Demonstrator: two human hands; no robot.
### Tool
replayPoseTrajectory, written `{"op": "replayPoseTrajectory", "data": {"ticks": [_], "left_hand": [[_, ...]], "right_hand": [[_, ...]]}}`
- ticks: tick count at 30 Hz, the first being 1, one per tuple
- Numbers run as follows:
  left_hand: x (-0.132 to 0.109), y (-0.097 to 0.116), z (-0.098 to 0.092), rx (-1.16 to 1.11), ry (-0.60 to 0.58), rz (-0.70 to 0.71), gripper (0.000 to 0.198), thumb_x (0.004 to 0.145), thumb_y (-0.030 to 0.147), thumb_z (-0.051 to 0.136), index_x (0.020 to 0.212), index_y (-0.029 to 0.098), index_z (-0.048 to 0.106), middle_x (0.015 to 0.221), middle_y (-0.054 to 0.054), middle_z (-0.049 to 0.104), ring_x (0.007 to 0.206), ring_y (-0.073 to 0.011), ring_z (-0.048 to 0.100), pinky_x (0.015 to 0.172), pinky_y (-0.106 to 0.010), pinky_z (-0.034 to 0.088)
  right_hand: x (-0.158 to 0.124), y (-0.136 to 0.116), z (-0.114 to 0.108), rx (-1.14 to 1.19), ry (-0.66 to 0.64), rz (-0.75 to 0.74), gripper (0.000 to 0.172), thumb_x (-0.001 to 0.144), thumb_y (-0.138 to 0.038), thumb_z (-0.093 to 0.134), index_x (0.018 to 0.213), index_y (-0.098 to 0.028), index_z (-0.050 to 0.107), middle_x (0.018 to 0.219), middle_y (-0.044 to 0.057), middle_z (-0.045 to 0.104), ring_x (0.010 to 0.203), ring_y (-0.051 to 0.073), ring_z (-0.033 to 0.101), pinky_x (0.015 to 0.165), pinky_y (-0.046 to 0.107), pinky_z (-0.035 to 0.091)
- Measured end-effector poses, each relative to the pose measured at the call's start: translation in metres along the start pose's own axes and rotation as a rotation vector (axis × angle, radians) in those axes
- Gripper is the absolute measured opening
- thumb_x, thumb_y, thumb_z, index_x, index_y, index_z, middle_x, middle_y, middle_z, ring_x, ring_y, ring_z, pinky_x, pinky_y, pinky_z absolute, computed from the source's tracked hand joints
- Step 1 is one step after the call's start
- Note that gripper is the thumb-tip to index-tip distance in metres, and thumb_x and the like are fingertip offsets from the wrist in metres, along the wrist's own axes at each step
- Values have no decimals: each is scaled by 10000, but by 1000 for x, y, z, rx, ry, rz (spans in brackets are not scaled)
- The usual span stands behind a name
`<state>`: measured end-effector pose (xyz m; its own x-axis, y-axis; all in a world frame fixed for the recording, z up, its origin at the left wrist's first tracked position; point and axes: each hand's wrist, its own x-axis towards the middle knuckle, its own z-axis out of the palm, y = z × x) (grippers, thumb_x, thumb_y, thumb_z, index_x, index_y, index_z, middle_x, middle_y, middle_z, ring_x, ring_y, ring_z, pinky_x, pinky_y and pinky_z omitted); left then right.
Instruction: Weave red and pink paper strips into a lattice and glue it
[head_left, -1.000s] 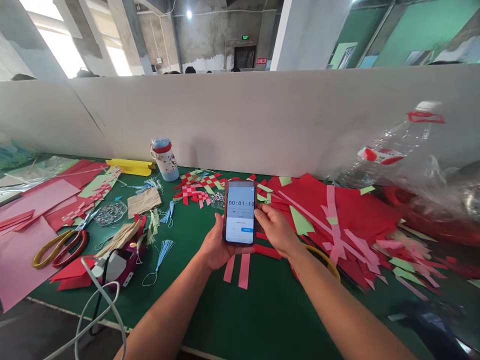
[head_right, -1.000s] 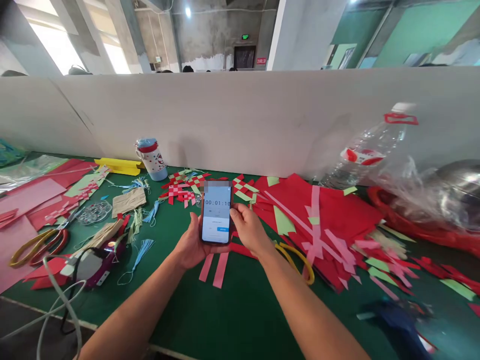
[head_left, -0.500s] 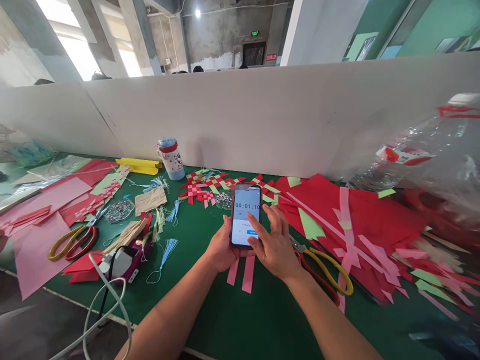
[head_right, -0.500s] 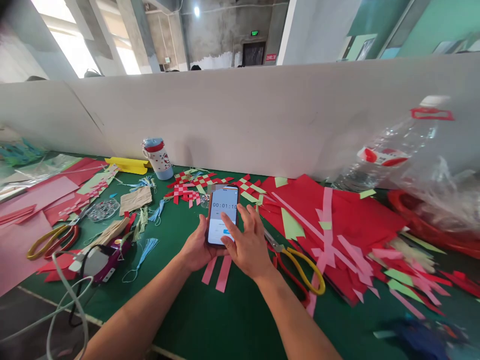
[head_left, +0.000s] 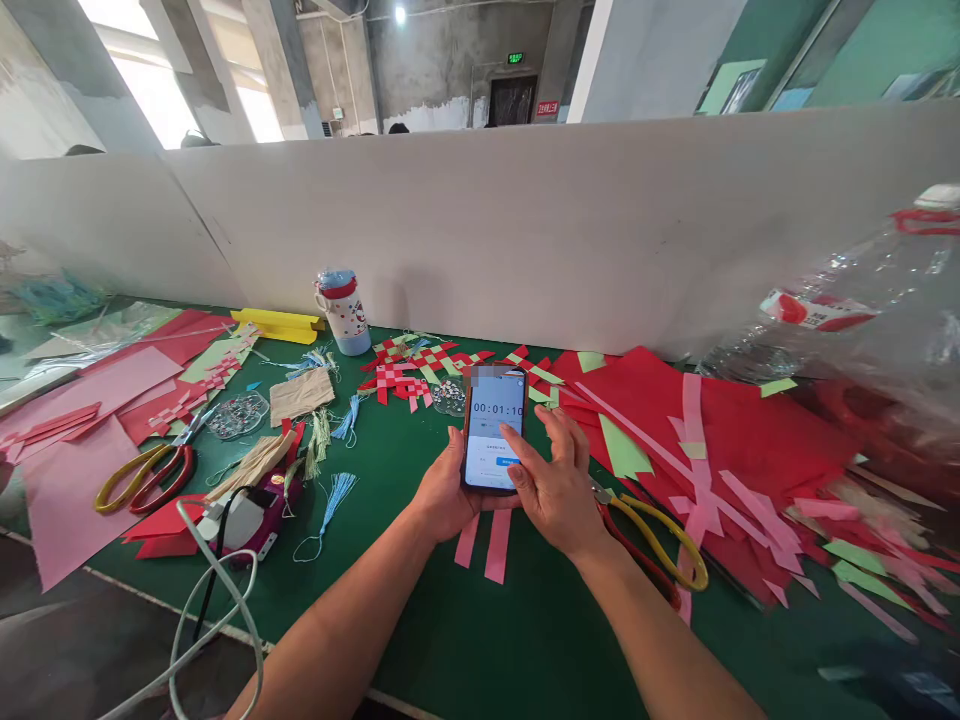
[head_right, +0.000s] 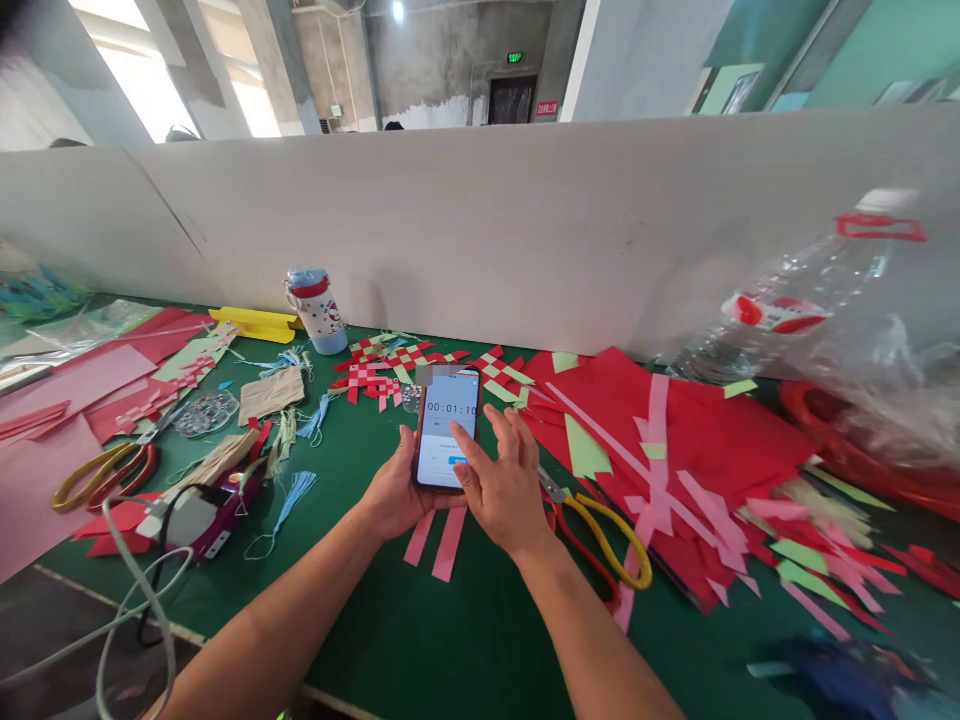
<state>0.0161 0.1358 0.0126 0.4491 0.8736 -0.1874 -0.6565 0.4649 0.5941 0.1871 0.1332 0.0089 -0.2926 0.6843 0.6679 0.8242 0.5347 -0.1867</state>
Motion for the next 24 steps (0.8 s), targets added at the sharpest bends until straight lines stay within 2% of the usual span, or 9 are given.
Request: {"op": "replayPoseTrajectory", "data": {"ticks": [3,7,10,17,24], "left_hand": [[0,0,1,14,21,3,621,949,631,366,1370,199,516,1245,-176,645,1074,-329,663,900,-582,534],[-1,1,2,38,50,11,650,945,642,361,1364,172,523,1201,-187,660,993,-325,687,844,-553,560],[0,1,1,40,68,5,652,943,645,362,1332,155,545,1172,-189,668,957,-318,695,822,-530,570],[-1,2,0,30,36,9,666,940,649,372,1369,160,518,1189,-194,658,995,-328,684,878,-567,537],[0,2,-1,24,47,-10,653,957,630,334,1351,149,535,1144,-192,677,964,-309,690,828,-520,573]], "right_hand": [[1,2,-2,-24,-29,16,543,982,-356,422,1497,-474,298,1543,40,244,1419,386,232,1084,631,350],[3,4,-7,32,68,37,571,992,-298,388,1523,-443,234,1508,60,255,1400,359,266,1103,613,338],[4,4,-9,56,115,49,562,992,-277,383,1518,-428,252,1481,70,296,1376,345,306,1090,593,356],[1,2,-6,90,100,44,525,991,-267,396,1497,-383,314,1470,84,323,1378,329,318,1100,573,356],[0,3,-6,107,115,47,468,993,-281,398,1460,-319,402,1456,106,368,1363,324,339,1067,568,394]]}}
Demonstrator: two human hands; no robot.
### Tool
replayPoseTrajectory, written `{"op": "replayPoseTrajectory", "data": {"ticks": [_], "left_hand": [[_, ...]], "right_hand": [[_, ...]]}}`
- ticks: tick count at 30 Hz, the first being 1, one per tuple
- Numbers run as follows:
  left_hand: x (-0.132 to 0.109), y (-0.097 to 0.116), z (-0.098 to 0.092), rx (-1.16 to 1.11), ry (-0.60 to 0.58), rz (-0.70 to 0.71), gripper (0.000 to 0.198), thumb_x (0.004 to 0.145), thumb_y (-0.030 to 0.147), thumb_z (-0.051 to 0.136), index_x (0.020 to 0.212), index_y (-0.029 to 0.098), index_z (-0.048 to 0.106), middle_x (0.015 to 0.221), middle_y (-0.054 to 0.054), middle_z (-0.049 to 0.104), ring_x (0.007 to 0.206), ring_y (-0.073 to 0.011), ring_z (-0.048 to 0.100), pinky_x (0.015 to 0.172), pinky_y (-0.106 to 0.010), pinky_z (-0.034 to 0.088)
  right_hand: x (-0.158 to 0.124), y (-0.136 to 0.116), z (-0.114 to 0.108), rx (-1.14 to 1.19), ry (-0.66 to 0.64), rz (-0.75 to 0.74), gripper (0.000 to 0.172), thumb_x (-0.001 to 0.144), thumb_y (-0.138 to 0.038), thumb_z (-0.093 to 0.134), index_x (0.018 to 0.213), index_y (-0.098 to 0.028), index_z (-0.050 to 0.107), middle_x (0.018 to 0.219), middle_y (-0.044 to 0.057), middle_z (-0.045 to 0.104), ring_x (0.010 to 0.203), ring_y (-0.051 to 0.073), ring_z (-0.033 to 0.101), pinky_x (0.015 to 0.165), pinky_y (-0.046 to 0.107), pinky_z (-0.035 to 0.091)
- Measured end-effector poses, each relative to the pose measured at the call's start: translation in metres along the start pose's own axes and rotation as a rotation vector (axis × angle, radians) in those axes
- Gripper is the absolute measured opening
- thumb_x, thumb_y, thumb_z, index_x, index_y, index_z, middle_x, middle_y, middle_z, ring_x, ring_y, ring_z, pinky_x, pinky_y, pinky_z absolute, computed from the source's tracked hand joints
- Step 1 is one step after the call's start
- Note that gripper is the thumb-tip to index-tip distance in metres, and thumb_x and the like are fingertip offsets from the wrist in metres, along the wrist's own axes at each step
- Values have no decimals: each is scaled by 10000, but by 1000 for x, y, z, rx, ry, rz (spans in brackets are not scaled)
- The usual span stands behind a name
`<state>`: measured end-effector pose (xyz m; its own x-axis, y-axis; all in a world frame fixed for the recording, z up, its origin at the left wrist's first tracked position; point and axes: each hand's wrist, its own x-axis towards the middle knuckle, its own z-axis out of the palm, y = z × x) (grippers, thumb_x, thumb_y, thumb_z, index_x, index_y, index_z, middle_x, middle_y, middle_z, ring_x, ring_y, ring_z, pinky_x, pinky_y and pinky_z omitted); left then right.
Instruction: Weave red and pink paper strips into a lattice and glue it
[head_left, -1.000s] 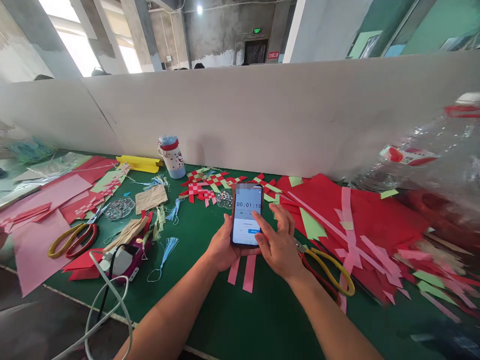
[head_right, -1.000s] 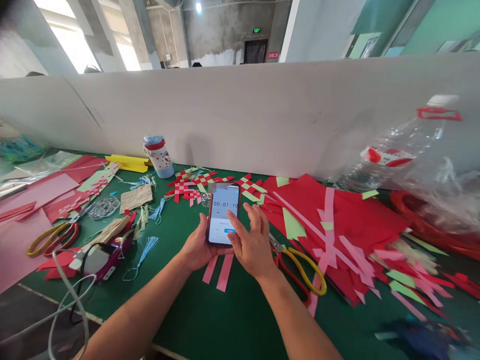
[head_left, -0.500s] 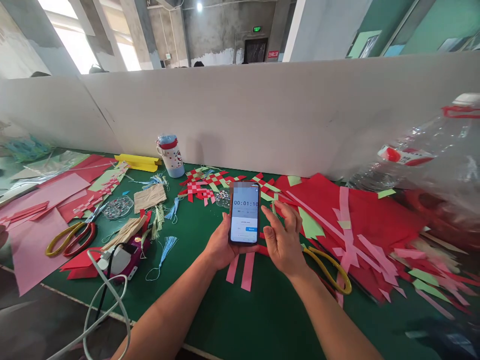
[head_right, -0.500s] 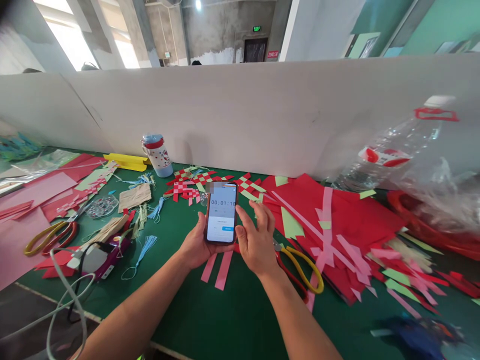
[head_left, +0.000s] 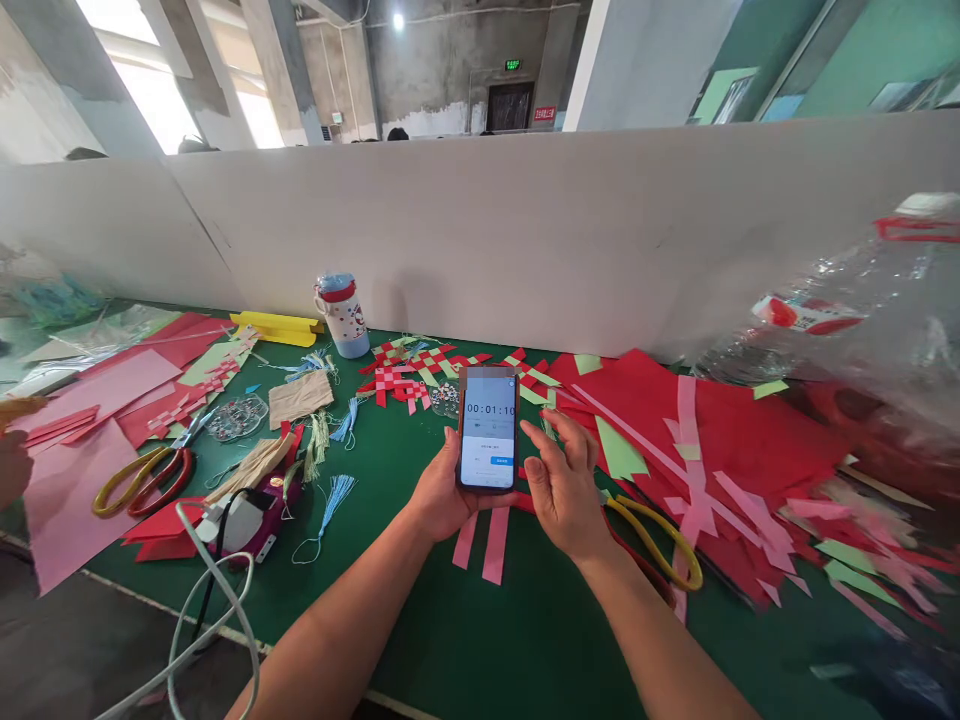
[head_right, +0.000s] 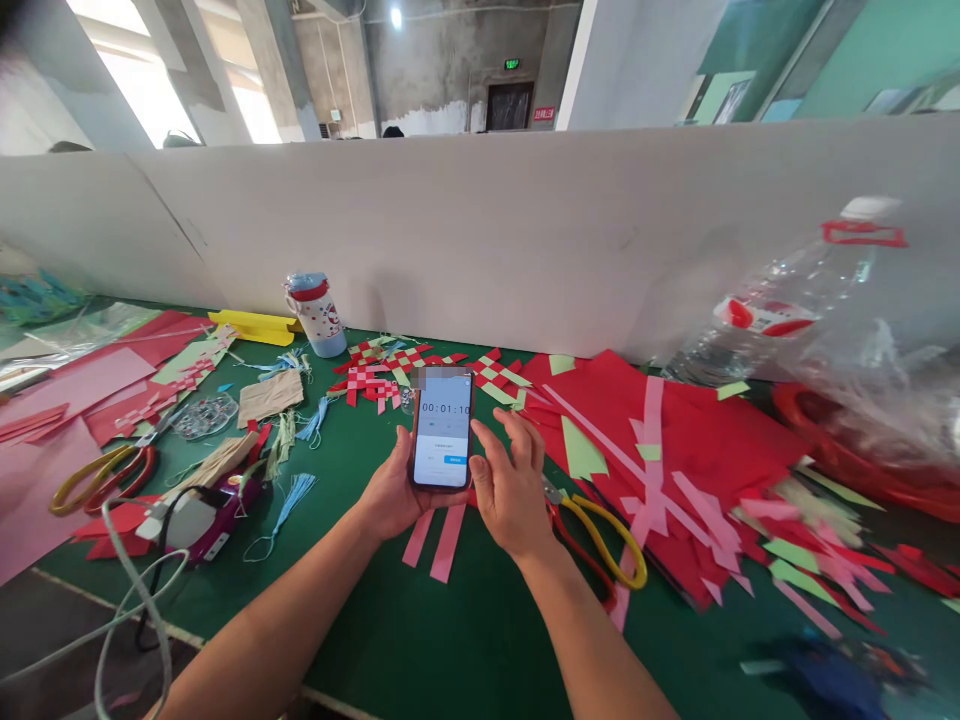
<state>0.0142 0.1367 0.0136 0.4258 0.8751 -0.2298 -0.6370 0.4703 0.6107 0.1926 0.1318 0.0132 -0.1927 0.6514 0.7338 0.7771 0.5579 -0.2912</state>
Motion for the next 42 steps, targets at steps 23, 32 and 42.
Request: {"op": "replayPoseTrajectory", "data": {"ticks": [23,32,42], "left_hand": [[3,-8,3,7,42,-23,542,970,574,376,1270,166,570,1168,-181,674,989,-311,691,834,-573,565],[3,-5,4,9,57,-38,585,957,606,372,1321,186,556,1128,-173,687,933,-292,700,837,-563,561],[3,-2,2,3,57,-17,591,969,602,331,1297,174,572,1186,-183,660,959,-298,683,806,-554,575]], "right_hand": [[52,-12,10,-293,-126,-48,490,974,-489,426,1437,-331,448,1563,105,250,1412,410,250,1081,628,327],[49,-5,5,-147,4,-18,473,1021,-404,318,1485,-314,348,1512,120,273,1401,326,293,1125,581,294],[48,5,4,-85,32,9,478,1019,-426,313,1489,-346,315,1487,111,293,1363,328,329,1091,582,343]]}}
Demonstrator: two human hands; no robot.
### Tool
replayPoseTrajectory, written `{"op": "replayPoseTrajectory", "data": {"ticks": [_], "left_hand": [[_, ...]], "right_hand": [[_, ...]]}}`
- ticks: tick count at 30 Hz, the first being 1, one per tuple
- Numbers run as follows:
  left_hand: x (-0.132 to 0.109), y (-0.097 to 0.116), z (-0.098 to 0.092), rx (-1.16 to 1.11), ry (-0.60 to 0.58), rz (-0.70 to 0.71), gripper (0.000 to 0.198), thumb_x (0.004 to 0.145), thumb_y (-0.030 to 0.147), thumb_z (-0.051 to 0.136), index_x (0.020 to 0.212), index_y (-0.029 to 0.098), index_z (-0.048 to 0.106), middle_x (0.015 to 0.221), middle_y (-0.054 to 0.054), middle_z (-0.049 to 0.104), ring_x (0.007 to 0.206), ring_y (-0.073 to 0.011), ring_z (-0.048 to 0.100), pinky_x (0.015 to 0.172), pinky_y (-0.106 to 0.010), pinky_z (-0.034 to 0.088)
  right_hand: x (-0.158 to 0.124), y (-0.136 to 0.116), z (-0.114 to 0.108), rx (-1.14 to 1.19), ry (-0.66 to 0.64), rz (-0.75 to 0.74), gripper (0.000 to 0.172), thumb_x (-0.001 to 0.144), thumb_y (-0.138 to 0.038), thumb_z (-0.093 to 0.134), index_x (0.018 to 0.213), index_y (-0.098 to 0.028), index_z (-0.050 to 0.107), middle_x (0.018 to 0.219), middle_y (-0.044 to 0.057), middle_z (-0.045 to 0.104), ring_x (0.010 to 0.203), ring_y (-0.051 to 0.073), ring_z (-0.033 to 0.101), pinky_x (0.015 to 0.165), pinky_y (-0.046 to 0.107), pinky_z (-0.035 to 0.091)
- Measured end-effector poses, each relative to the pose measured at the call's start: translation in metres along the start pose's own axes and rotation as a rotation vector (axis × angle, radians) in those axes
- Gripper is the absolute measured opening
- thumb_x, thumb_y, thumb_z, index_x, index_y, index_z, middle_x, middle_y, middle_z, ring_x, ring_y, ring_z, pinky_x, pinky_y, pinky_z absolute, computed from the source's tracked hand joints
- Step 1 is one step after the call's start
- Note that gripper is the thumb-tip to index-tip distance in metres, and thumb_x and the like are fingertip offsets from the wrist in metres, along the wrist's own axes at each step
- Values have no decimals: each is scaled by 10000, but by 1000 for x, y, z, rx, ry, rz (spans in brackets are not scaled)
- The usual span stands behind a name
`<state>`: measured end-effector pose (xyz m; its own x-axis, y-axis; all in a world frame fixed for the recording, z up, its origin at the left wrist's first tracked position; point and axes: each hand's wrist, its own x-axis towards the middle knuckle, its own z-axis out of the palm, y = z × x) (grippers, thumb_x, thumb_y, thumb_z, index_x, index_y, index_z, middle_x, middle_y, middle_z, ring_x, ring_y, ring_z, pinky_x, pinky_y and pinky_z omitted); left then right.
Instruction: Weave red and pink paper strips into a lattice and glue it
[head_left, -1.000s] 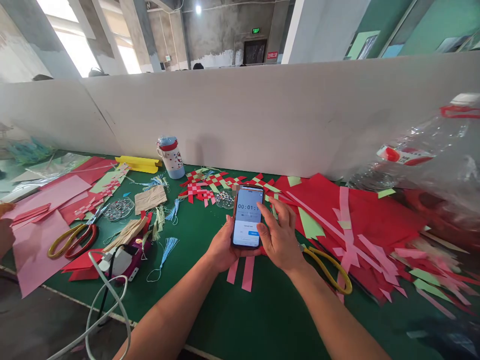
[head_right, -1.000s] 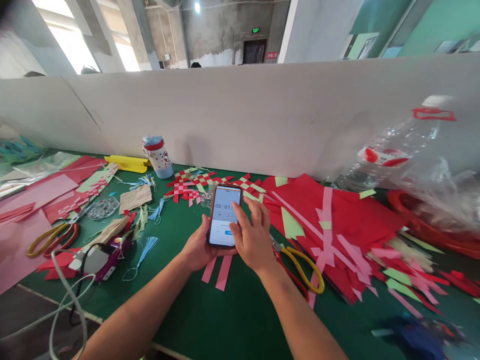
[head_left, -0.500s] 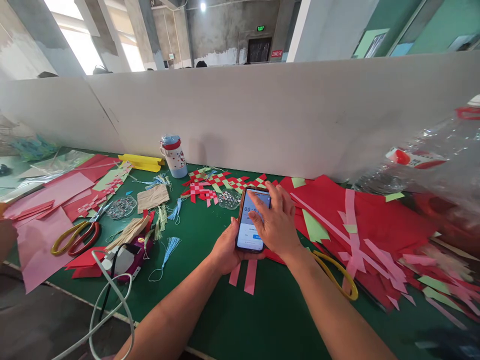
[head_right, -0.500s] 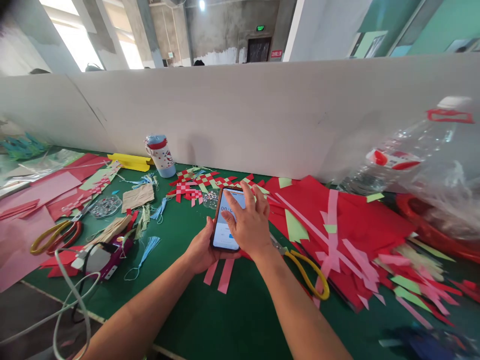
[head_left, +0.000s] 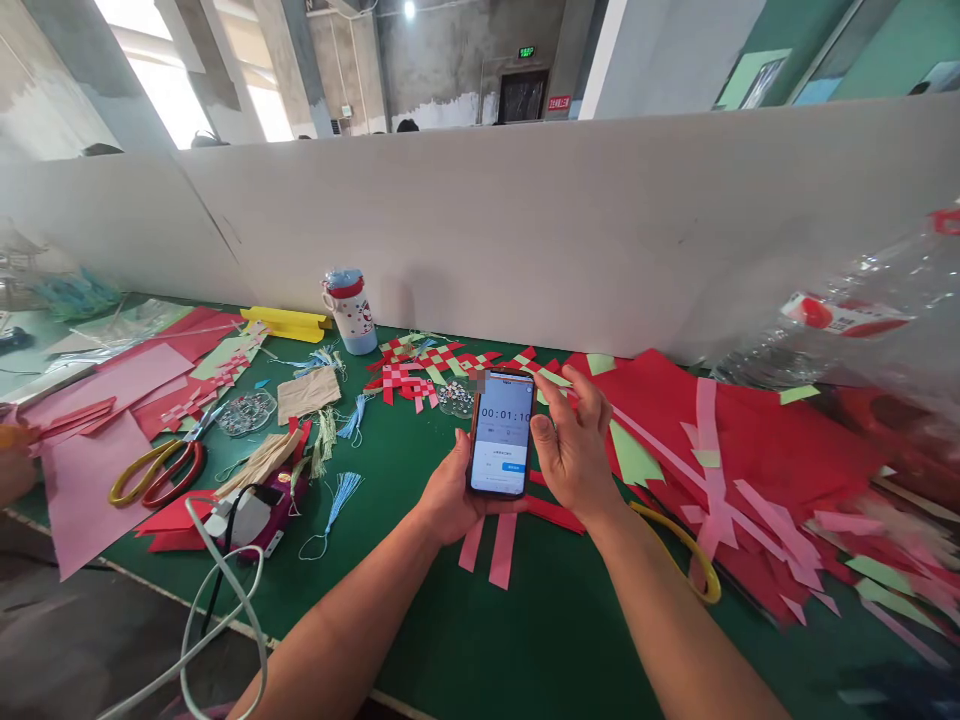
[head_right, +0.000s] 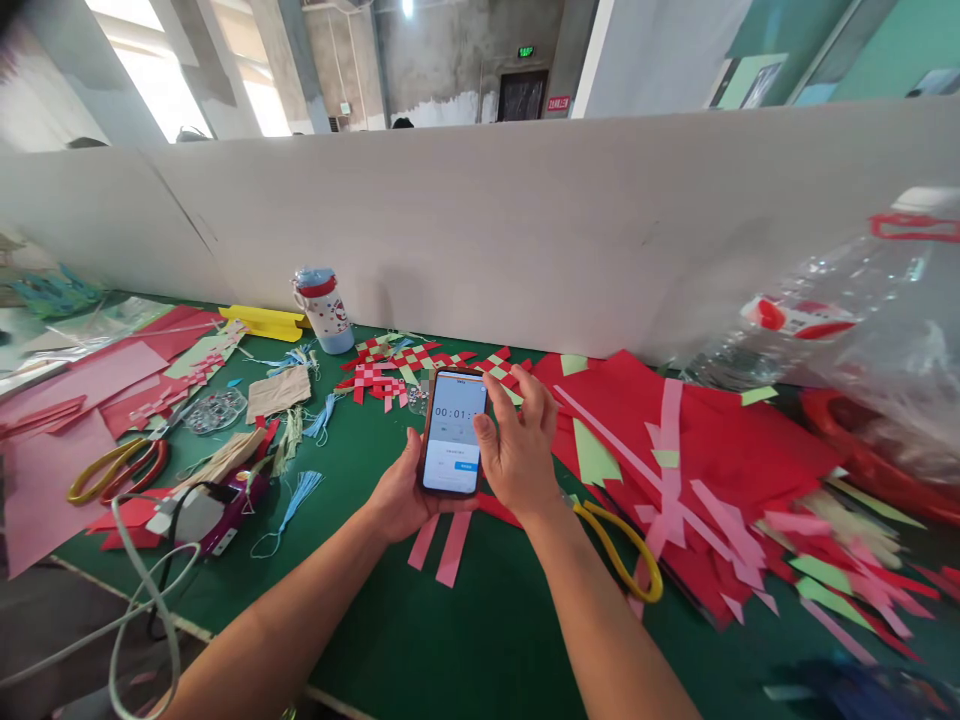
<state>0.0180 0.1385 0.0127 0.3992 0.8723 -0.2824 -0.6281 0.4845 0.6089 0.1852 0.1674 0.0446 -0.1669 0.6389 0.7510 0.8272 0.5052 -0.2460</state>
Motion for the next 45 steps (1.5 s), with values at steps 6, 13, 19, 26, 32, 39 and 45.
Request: {"op": "replayPoseTrajectory", "data": {"ticks": [6,13,19,26,32,39,45], "left_hand": [[2,-1,-3,-15,-12,5,580,961,607,353,1307,194,568,1188,-174,659,943,-288,688,809,-543,575],[1,-3,-2,-22,-9,-9,576,948,615,386,1319,209,556,1146,-163,681,991,-295,683,851,-544,561],[1,-4,1,8,16,-1,562,952,612,383,1302,208,556,1138,-157,685,994,-302,686,832,-560,567],[1,-3,1,8,12,-7,607,938,638,383,1310,192,560,1118,-165,686,934,-299,691,797,-549,576],[3,-3,-1,-34,5,-14,597,948,620,376,1327,193,551,1105,-166,693,892,-272,698,789,-517,584],[5,-4,-6,-45,7,-36,642,924,651,401,1341,181,534,1086,-172,698,893,-290,701,799,-548,576],[1,0,-2,-58,48,-28,619,952,609,377,1317,142,556,1110,-191,683,921,-308,695,806,-545,572]], "right_hand": [[0,-2,0,-15,-41,-4,496,1023,-416,289,1514,-371,238,1505,113,269,1366,336,334,1086,594,337],[3,-12,2,-36,-90,-52,538,1009,-393,355,1531,-389,227,1555,91,226,1387,358,311,1100,600,321],[10,-20,10,-175,-177,-45,469,981,-467,423,1436,-356,446,1553,87,277,1404,407,269,1061,631,345],[12,-13,8,-68,-82,-36,504,1012,-369,361,1513,-364,305,1571,91,226,1414,366,286,1115,614,300],[9,-10,3,-26,-60,-36,512,1019,-333,332,1525,-373,270,1562,91,235,1408,341,311,1130,601,288],[0,1,-12,10,-51,-6,464,1018,-358,328,1480,-336,353,1515,102,292,1386,331,320,1098,598,334],[-39,0,-35,235,5,112,265,1010,-313,346,982,-226,595,992,89,604,977,226,585,828,395,514]]}}
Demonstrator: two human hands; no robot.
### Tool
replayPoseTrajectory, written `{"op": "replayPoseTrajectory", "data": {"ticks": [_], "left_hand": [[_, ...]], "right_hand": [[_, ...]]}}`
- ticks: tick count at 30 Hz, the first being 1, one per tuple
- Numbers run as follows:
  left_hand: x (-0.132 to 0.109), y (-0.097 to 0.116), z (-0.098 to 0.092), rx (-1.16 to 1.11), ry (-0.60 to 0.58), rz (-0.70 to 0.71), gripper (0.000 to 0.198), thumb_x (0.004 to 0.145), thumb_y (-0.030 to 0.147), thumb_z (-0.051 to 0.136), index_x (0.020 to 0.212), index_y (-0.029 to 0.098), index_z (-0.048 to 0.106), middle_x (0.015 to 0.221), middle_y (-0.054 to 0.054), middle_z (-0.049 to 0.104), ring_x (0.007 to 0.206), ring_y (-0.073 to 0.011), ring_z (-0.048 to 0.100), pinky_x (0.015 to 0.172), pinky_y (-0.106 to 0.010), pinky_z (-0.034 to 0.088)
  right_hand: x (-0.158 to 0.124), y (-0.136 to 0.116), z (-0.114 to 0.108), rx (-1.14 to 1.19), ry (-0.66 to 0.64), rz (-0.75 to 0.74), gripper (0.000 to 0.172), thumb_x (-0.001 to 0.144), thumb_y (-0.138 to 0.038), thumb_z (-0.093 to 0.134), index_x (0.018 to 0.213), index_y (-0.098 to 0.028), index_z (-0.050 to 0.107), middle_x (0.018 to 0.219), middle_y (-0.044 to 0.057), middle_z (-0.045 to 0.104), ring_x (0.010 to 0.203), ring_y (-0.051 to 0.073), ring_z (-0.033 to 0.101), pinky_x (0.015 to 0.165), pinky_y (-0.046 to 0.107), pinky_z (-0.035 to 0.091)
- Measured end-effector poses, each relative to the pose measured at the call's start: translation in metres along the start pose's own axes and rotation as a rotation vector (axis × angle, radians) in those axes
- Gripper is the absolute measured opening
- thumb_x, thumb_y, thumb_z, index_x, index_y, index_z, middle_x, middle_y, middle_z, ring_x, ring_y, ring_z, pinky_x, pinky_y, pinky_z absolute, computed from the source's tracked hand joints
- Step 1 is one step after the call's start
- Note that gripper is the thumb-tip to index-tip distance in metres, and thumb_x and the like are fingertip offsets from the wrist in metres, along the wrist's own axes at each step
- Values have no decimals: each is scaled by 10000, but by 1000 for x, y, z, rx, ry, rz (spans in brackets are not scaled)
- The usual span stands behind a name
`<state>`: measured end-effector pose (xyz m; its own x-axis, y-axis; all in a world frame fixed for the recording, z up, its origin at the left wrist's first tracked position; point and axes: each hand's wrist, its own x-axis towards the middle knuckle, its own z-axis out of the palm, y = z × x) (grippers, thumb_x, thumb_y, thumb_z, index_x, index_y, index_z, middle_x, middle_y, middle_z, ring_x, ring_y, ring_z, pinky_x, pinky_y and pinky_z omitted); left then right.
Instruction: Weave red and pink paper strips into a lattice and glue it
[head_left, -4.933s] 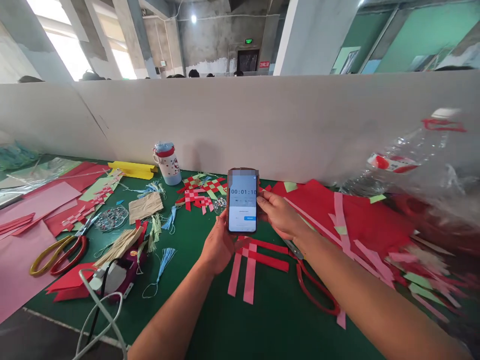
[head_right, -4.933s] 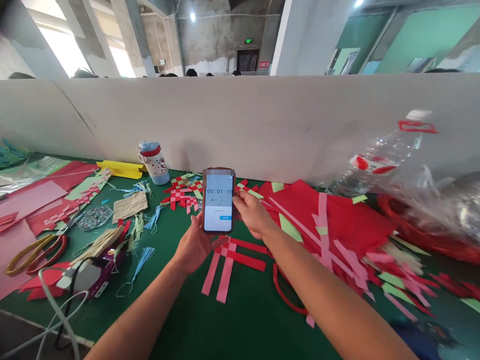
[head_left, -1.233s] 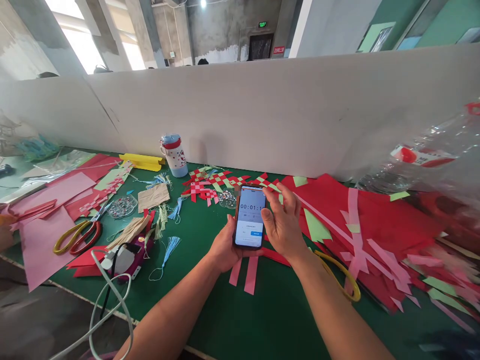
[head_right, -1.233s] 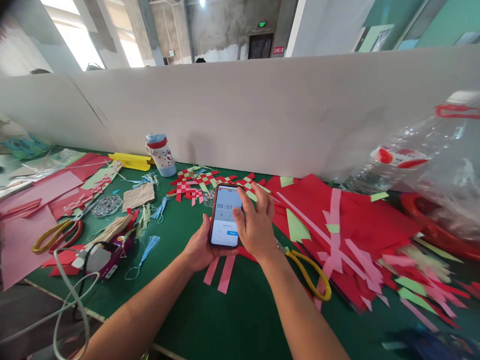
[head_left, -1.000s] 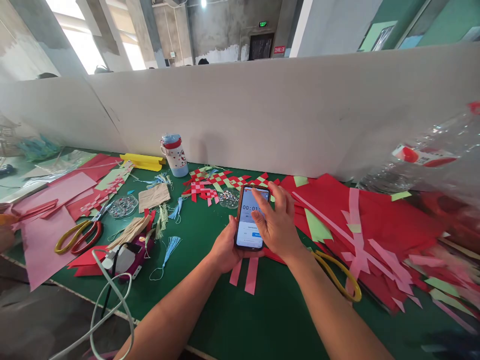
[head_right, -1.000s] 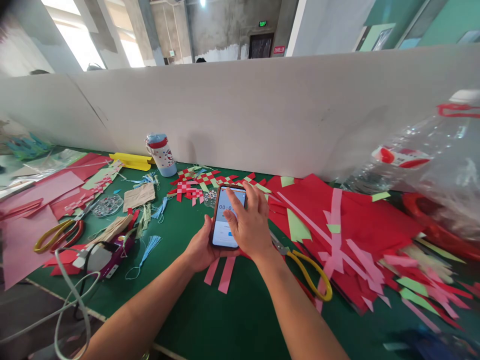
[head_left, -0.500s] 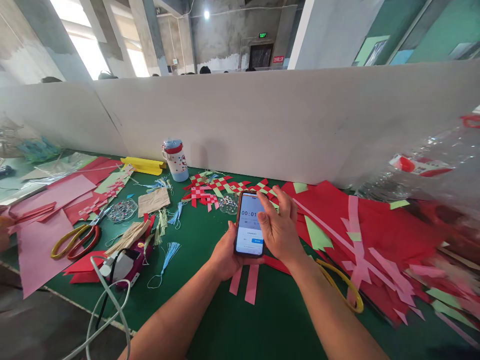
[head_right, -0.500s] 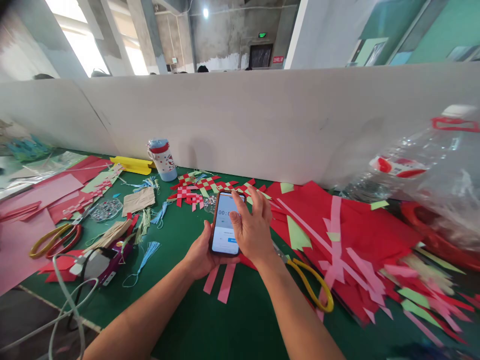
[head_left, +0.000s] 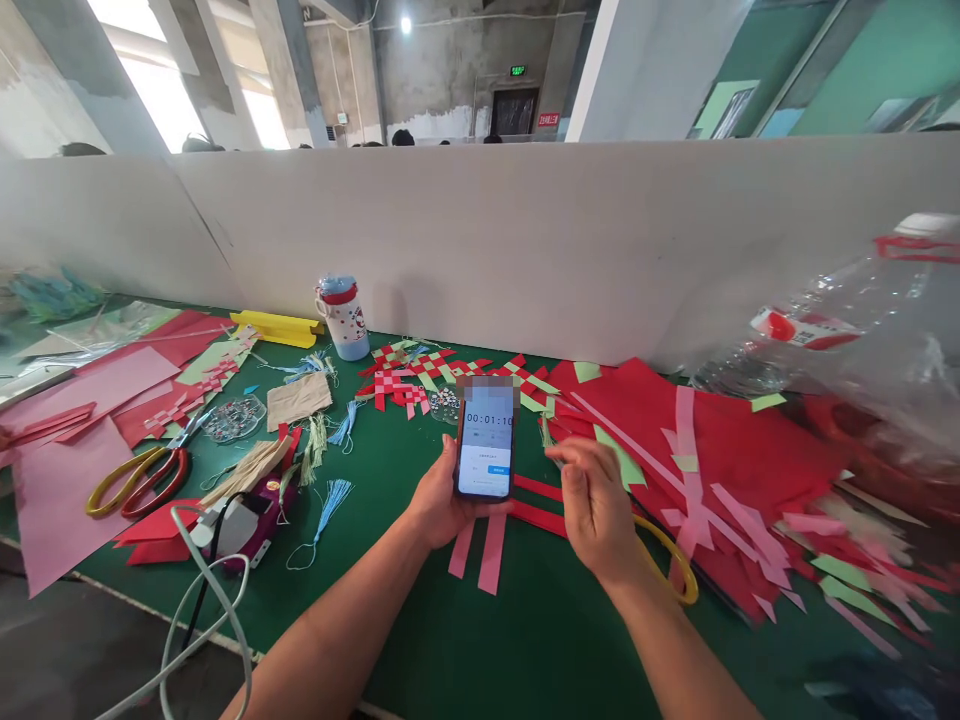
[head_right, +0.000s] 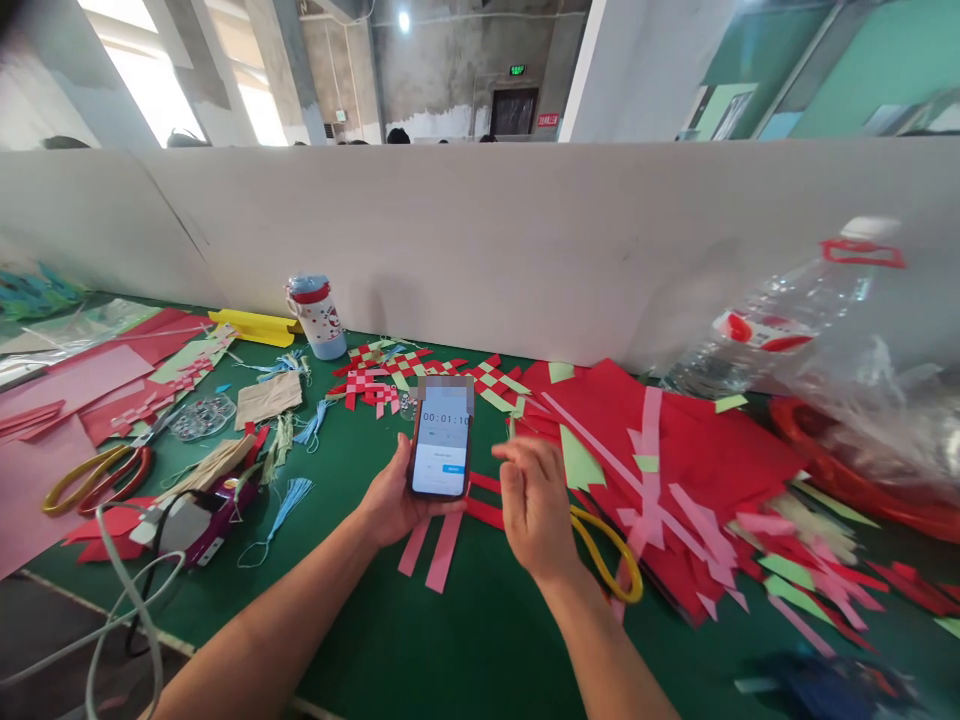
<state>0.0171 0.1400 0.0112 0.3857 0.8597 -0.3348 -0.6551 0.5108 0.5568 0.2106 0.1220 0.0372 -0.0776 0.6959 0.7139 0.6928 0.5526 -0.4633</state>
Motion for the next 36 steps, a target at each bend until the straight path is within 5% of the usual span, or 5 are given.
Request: {"op": "replayPoseTrajectory", "data": {"ticks": [3,7,11,17,36], "left_hand": [[0,1,1,-6,40,-5,632,966,595,350,1343,120,529,1136,-211,673,950,-323,691,821,-542,567],[-2,3,3,-44,36,4,616,985,555,335,1365,100,501,1158,-225,662,963,-329,692,845,-538,558],[-4,5,5,-66,18,4,618,991,549,322,1374,93,488,1141,-220,669,967,-329,693,839,-515,564],[-3,5,2,-48,2,8,633,996,557,284,1358,86,504,1184,-226,658,997,-344,686,815,-500,572],[1,2,-2,-56,-37,-26,644,1000,552,266,1346,74,525,1164,-226,672,948,-342,702,784,-505,575]], "right_hand": [[-22,-4,-1,13,-4,50,341,1022,-264,275,727,-248,446,659,3,506,618,159,536,595,303,482],[-34,-5,7,-24,-56,81,356,1021,-266,307,677,-252,400,576,-32,461,507,133,475,511,274,423],[-33,-1,15,-77,-128,26,348,1020,-362,357,735,-235,510,638,2,554,591,157,566,566,290,473],[-31,5,17,-184,-209,-34,447,921,-554,510,1183,-213,631,909,89,660,858,257,620,732,411,533],[-36,2,19,-287,-279,-98,458,984,-470,428,1237,-150,636,917,95,639,892,231,579,799,400,521]]}}
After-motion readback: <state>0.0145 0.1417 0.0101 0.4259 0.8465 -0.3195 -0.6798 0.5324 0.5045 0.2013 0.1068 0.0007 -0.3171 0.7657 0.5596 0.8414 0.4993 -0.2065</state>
